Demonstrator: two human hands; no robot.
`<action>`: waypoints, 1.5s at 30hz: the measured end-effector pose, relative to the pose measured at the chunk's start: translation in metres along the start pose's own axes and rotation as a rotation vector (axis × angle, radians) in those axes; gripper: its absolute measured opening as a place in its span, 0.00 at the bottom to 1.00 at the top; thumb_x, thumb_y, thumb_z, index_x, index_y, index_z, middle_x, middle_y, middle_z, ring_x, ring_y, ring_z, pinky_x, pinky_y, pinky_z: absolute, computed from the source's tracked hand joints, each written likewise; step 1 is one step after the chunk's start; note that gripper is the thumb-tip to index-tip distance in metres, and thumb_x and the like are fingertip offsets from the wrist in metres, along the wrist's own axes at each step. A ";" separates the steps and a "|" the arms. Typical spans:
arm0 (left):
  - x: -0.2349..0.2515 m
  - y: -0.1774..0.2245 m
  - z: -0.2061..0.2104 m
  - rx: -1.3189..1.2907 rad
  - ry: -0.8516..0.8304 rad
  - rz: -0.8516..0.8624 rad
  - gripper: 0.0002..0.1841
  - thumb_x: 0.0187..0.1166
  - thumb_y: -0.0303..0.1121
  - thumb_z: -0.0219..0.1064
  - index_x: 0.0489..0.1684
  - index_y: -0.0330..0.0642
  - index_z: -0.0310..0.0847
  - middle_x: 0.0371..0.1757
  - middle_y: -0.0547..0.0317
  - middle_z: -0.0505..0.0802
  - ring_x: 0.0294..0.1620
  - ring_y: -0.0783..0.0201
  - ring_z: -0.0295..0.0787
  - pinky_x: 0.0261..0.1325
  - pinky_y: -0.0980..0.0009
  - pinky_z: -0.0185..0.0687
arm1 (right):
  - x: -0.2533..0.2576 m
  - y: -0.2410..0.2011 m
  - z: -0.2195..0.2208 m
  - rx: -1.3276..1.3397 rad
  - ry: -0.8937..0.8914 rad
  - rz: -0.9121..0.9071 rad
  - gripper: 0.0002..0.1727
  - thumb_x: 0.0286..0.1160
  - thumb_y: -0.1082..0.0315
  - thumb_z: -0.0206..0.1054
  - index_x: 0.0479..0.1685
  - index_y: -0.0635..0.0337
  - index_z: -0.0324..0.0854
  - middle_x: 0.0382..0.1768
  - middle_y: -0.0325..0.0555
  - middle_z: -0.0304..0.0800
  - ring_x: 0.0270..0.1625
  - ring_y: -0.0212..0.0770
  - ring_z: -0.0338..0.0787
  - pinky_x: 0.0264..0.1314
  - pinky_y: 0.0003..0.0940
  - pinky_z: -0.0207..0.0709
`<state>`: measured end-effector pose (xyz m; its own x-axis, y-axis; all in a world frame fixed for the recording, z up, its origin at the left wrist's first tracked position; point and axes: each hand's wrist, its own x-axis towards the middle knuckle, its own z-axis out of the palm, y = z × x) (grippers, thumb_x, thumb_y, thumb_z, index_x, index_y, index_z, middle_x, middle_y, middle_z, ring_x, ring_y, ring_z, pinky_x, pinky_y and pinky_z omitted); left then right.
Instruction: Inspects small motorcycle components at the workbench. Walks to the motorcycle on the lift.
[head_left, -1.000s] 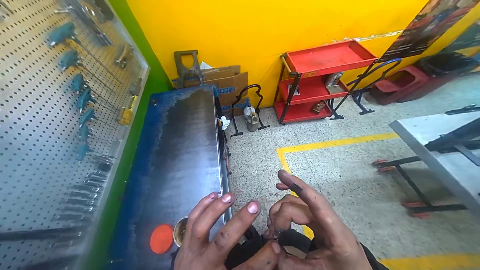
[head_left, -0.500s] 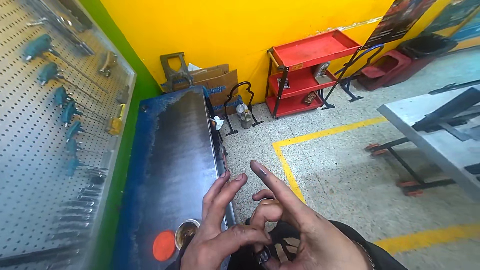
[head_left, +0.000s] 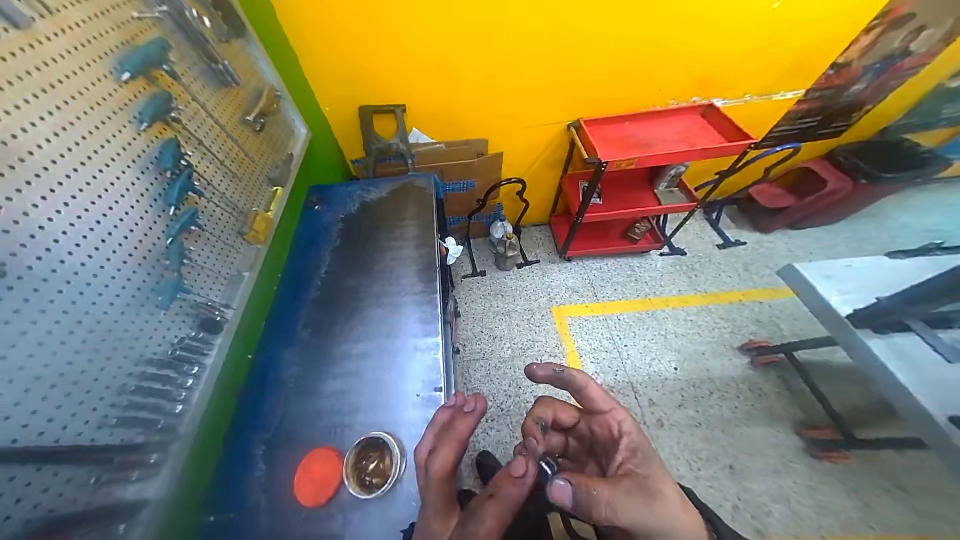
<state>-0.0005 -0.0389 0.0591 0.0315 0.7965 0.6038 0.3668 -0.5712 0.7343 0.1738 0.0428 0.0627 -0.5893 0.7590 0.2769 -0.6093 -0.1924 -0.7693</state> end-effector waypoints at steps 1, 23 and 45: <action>0.001 0.000 0.003 0.039 0.012 0.014 0.40 0.75 0.78 0.41 0.81 0.71 0.72 0.94 0.71 0.59 0.95 0.58 0.47 0.94 0.57 0.49 | 0.001 0.001 0.002 0.000 -0.011 -0.003 0.39 0.67 0.76 0.77 0.82 0.50 0.70 0.50 0.45 0.91 0.47 0.36 0.93 0.54 0.33 0.90; -0.007 -0.014 0.015 0.605 0.024 0.120 0.39 0.78 0.75 0.41 0.86 0.70 0.65 0.95 0.63 0.58 0.96 0.53 0.44 0.94 0.52 0.42 | 0.007 0.005 0.001 0.316 0.286 -0.013 0.07 0.71 0.65 0.76 0.45 0.53 0.90 0.41 0.45 0.92 0.49 0.40 0.91 0.58 0.39 0.84; 0.000 -0.014 0.014 0.533 -0.036 0.025 0.36 0.82 0.70 0.42 0.83 0.65 0.72 0.90 0.55 0.68 0.93 0.52 0.53 0.92 0.54 0.51 | -0.007 0.004 -0.008 -0.136 0.250 -0.118 0.11 0.73 0.70 0.76 0.52 0.60 0.93 0.62 0.57 0.91 0.58 0.45 0.94 0.58 0.39 0.90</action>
<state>0.0071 -0.0281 0.0444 0.0750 0.7955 0.6013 0.7866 -0.4178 0.4546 0.1803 0.0420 0.0531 -0.3593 0.9040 0.2319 -0.5790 -0.0211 -0.8150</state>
